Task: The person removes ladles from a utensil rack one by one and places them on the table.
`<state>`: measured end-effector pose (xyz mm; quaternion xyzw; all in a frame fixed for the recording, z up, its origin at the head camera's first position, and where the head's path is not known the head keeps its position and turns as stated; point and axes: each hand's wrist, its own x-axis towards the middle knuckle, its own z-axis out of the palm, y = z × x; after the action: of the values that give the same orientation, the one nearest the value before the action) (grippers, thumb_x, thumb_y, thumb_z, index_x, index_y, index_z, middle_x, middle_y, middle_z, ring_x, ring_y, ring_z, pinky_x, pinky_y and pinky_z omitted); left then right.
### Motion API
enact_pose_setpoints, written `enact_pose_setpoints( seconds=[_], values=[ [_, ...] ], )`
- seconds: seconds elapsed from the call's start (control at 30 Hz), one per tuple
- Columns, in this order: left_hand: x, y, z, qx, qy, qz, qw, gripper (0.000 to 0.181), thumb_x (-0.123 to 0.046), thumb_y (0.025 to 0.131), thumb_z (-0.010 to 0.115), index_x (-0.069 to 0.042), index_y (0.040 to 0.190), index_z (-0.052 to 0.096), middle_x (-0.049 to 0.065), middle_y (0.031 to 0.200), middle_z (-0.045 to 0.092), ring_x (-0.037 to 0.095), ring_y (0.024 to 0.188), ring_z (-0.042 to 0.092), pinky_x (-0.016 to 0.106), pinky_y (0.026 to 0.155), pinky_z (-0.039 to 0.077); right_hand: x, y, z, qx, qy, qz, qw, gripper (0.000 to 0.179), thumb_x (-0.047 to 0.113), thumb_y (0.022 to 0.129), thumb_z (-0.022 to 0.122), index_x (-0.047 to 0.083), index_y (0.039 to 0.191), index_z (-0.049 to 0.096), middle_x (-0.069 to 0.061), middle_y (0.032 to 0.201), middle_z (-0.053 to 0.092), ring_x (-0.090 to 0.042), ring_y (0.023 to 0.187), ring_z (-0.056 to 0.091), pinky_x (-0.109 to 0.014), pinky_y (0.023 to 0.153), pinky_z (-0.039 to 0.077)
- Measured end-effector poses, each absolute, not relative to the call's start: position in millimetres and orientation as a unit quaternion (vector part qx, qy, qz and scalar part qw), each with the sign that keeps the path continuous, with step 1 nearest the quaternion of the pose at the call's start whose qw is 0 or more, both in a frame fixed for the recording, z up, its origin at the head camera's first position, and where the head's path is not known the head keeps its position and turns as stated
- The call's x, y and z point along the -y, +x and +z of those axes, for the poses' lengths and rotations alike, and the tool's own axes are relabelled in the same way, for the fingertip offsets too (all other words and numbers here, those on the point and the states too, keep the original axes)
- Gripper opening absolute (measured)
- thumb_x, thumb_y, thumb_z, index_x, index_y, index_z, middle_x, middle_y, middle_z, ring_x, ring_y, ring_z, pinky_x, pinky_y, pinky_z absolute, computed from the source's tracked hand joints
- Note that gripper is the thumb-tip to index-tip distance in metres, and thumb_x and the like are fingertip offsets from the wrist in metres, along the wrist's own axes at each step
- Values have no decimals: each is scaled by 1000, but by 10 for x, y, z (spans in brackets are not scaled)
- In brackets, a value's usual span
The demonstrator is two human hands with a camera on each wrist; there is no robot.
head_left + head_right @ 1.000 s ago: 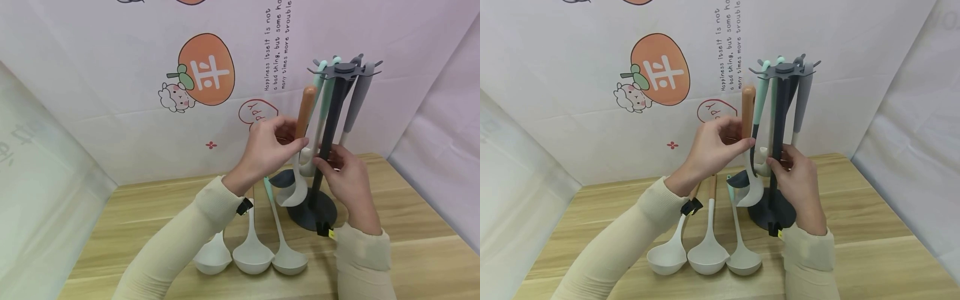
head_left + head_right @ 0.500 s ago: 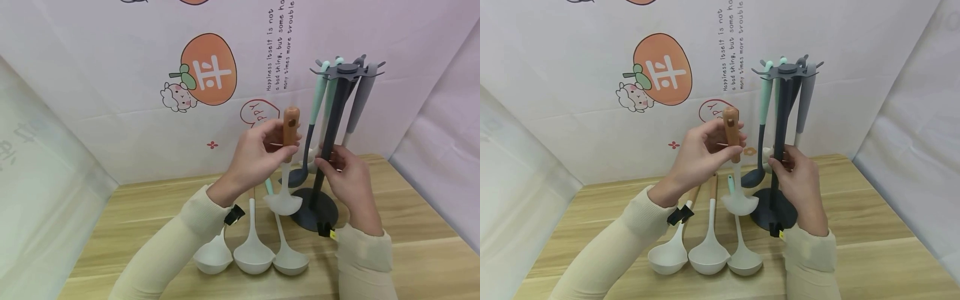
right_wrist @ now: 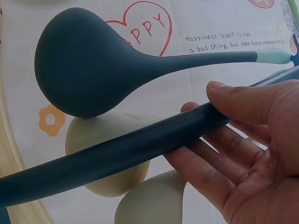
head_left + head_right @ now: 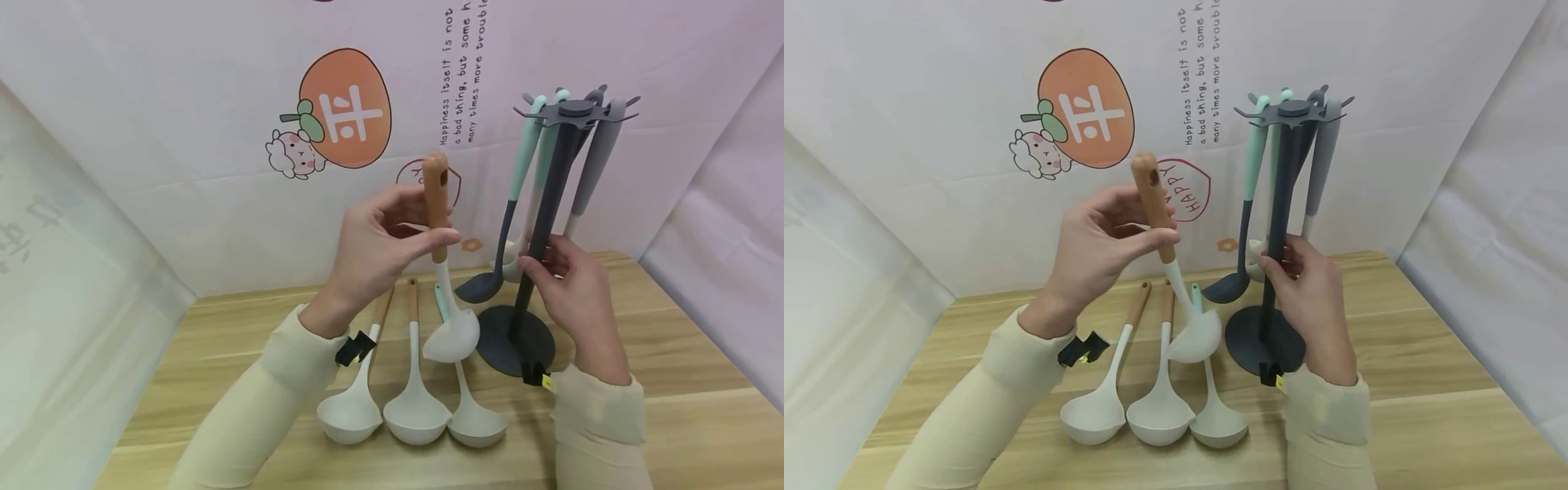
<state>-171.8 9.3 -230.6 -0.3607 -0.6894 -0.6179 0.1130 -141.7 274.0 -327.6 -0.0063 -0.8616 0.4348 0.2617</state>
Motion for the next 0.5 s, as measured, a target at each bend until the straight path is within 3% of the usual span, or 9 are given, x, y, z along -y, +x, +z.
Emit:
enact_pose_setpoints(
  seconds=[0.13,0.3,0.5],
  values=[
    [61,-1714,-2252,691,-336,-628,119,45,6,78,89,2,120,72,16,103,79,23,87,77,38,79,67,-2737,-1419,-3270,862,-10,434,261,34,15,100,73,3,132,71,-24,112,78,26,85,55,5,79,45],
    [305,-1724,-2179,702,-288,-641,117,41,7,79,88,0,116,72,-1,92,75,15,81,74,33,81,67,-2728,-1420,-3263,862,-14,436,258,34,14,100,73,4,132,71,-24,111,78,26,85,56,5,79,46],
    [624,-1770,-2112,719,-244,-631,161,38,5,79,89,-15,107,73,-9,87,74,12,77,74,28,75,64,-2724,-1427,-3273,861,-14,437,260,33,13,99,73,4,131,71,-24,111,76,25,84,57,3,79,47]
  ],
)
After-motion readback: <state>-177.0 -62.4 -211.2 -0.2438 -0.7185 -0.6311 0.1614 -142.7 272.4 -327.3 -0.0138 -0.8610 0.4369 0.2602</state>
